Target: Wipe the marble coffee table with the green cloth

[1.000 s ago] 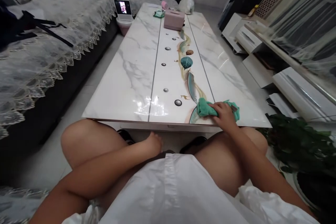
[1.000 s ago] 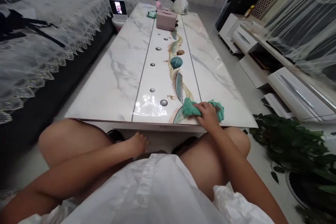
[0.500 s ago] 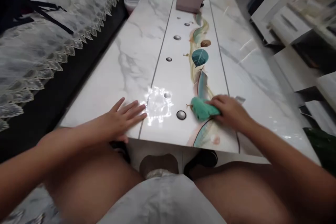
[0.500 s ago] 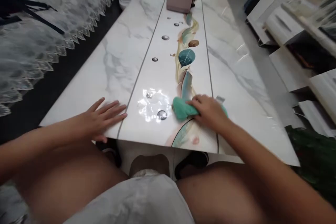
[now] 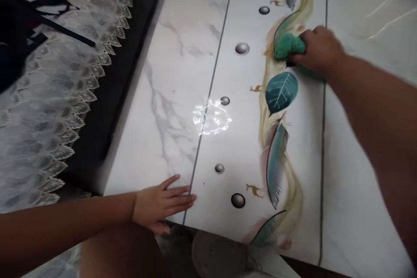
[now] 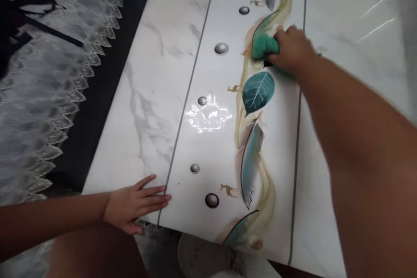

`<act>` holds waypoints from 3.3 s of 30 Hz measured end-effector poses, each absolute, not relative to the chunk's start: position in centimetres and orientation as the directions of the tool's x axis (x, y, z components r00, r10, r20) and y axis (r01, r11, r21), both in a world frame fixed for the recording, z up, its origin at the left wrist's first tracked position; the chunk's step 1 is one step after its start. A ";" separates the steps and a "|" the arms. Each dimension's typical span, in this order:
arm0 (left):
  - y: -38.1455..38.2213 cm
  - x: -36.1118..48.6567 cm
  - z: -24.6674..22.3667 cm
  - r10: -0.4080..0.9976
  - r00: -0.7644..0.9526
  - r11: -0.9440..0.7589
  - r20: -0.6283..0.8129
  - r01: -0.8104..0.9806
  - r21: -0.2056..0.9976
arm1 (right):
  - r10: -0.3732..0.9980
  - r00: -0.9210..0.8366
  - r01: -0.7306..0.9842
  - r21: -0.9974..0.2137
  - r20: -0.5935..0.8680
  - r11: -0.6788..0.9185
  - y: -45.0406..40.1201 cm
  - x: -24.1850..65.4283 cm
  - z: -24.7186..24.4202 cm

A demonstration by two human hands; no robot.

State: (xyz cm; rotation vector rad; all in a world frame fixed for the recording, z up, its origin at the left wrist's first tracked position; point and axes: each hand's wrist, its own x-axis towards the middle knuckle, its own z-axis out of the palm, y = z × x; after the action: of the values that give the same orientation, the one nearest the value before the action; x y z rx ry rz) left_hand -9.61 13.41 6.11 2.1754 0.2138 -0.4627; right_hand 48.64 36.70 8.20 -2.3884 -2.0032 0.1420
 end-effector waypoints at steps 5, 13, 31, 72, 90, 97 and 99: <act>13.0 -8.7 6.4 0.215 0.886 -0.530 -0.410 0.459 0.713 | 0.944 0.148 0.972 -0.131 -0.297 -0.194 33.3 44.6 9.2; 25.2 -2.2 6.5 0.938 0.119 -0.051 -0.325 0.977 0.208 | 0.904 -0.275 0.947 -0.252 -0.327 0.197 11.8 28.0 7.5; 30.5 -2.1 6.6 0.917 0.002 0.113 -0.398 0.957 0.266 | 0.834 -0.300 0.953 -0.113 -0.463 0.280 31.3 27.8 7.3; 29.7 -2.4 5.7 0.938 -0.021 0.118 -0.345 0.958 0.262 | 0.806 -0.429 0.886 -0.363 -0.408 0.288 36.5 15.1 9.0; 28.9 -10.9 6.0 0.670 -0.429 0.647 -0.605 0.738 0.193 | 0.886 -0.176 0.943 -0.330 -0.429 0.027 40.3 12.4 9.0; 26.6 -11.7 5.0 0.601 -0.546 0.750 -0.584 0.638 0.176 | 0.904 -0.144 0.969 -0.243 -0.404 0.046 39.4 11.1 9.6; 26.8 -11.9 4.7 0.593 -0.550 0.766 -0.588 0.610 0.203 | 0.866 -0.275 0.946 -0.279 -0.417 0.166 36.7 9.7 9.9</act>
State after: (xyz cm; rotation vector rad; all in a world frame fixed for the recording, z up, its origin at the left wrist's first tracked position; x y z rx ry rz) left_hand -11.86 26.83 4.75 0.8942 2.3033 -0.0323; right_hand 9.74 36.74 9.87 -1.9767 -2.5165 0.8192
